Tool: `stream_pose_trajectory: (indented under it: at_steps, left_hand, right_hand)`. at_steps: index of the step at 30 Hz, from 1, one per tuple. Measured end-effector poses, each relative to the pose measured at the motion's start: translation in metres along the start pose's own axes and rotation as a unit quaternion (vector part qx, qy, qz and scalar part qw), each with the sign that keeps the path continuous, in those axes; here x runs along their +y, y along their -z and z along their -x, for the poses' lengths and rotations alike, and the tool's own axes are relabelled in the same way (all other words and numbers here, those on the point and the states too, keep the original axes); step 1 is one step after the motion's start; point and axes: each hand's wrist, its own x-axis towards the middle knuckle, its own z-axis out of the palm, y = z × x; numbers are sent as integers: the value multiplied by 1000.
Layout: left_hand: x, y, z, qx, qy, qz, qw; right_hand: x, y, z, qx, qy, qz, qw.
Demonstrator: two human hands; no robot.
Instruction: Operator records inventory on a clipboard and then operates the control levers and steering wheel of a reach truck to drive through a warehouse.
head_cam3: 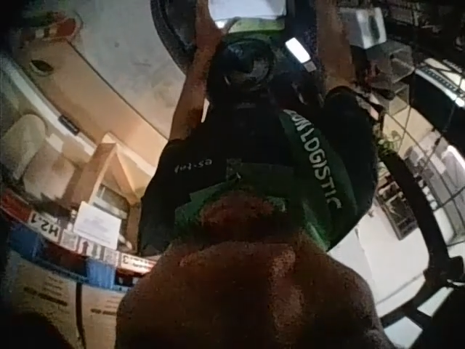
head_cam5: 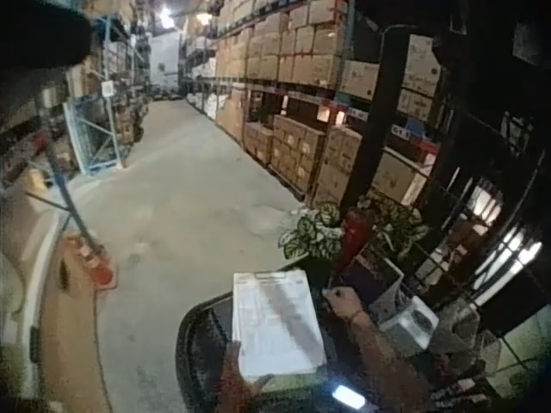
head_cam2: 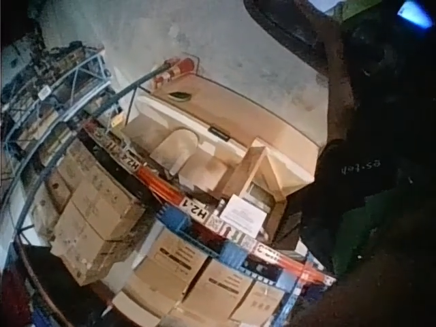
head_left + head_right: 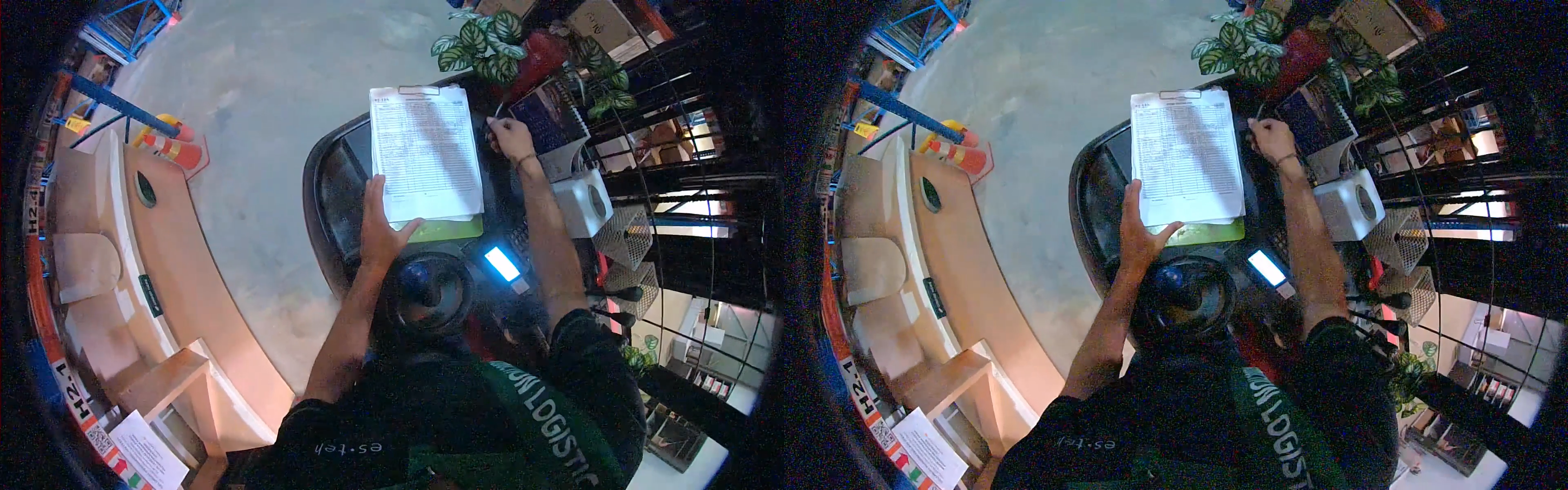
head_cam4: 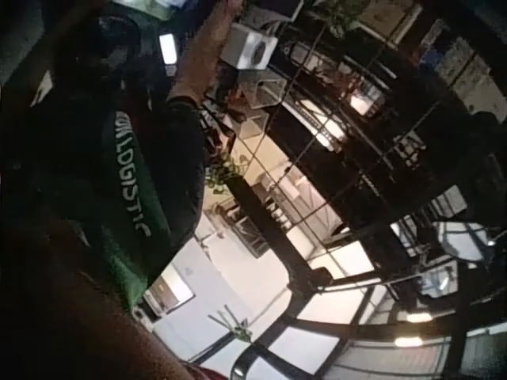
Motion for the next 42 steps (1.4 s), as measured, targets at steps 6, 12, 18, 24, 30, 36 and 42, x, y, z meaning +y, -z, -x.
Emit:
stream_pose_trajectory:
  at_steps: [6,12,18,24,30,36,42]
  left_hand:
    - [-8,1,-10,-6,-7,-17,1000]
    - [-4,-3,-6,7,-33,16,999]
    - [-5,-14,2,31,-23,52,998]
    - [44,-10,-23,1,131,165,978]
    - [33,2,-18,18,218,210,953]
    - [42,-3,-34,7,213,212,954]
    - [30,0,-23,8,199,174,964]
  right_hand:
    - [-14,-55,62,79,161,-281,943]
    - [-2,-79,92,183,225,-104,951]
    - [42,-63,102,298,208,-76,928]
    - [49,-51,118,245,95,-203,943]
    - [35,-51,125,212,110,-170,956]
    - [6,-60,153,155,353,173,906]
    - [-44,-78,188,-51,368,118,921]
